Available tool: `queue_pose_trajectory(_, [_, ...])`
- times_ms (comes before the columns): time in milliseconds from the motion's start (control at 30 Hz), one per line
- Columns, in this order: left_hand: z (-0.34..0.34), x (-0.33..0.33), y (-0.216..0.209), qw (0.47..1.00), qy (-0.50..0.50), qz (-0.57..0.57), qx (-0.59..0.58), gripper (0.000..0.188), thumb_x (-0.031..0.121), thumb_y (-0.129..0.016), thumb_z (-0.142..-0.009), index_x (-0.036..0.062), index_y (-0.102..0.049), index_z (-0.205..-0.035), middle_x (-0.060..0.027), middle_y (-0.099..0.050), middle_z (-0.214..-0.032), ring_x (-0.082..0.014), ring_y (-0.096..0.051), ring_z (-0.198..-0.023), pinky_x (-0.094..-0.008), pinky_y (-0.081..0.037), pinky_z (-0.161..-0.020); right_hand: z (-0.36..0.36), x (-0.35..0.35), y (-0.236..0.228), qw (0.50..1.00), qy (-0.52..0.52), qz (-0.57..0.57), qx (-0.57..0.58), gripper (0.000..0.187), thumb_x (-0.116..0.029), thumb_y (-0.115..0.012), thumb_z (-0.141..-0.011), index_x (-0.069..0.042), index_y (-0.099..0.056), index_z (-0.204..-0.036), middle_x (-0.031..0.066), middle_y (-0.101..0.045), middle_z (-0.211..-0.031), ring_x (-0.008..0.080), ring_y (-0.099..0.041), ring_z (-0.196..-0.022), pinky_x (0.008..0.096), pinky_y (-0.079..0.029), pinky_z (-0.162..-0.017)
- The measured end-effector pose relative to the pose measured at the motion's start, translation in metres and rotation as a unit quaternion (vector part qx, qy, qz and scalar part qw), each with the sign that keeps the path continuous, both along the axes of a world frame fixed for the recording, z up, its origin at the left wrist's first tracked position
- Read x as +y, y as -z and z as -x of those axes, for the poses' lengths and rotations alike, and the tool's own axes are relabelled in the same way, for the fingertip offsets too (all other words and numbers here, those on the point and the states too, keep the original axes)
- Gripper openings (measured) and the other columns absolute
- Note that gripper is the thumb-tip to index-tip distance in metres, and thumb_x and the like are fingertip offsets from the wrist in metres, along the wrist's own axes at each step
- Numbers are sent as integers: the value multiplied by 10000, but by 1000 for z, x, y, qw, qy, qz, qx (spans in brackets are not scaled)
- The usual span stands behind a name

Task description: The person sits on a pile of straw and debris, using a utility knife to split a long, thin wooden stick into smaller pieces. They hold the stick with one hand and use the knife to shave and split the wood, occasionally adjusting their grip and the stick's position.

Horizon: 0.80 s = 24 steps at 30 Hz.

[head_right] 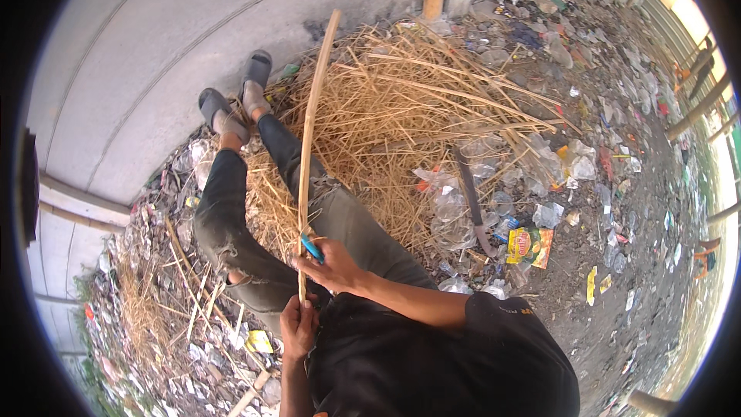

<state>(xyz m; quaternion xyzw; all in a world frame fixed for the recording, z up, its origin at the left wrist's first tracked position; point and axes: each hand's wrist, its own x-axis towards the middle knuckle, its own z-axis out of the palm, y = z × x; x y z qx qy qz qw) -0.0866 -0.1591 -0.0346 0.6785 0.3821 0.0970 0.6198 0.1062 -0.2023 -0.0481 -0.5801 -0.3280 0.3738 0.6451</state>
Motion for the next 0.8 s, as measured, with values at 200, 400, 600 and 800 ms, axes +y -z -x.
queue_pose_trajectory(200, [-1,-7,-15,999,29,-33,8,266,239,-516,-1068,1,-628,-1102,19,-551,-696,-60,-500,-637,-239,-402,-594,-6,-22,16,989,-48,-103,92,441,-353,-443,-1060,7,-650,-1209,-46,-415,-564,38,-355,-491,239,-288,-486])
queue_pose_trajectory(400, [-5,1,-17,994,48,-85,49,281,249,-523,-1060,-7,-639,-1052,-7,-563,-666,-91,-524,-612,-277,-424,-582,-12,-23,11,994,-26,-86,66,454,-338,-422,-1074,25,-672,-1183,-47,-410,-565,47,-358,-489,233,-278,-464])
queue_pose_trajectory(600, [-4,27,4,967,44,-233,96,283,234,-549,-1032,-37,-605,-975,-240,-614,-707,-400,-612,-662,-446,-475,-614,-26,-6,12,993,-41,37,-100,343,-351,-600,-1025,-23,-640,-934,37,-524,-643,119,-451,-577,335,-386,-551])
queue_pose_trajectory(800, [-4,46,22,957,1,-280,80,289,229,-543,-1032,-32,-601,-922,-298,-650,-768,-502,-641,-761,-554,-488,-640,-16,-2,23,949,-146,133,-244,406,-424,-605,-997,-22,-633,-949,171,-616,-706,364,-613,-670,440,-468,-630])
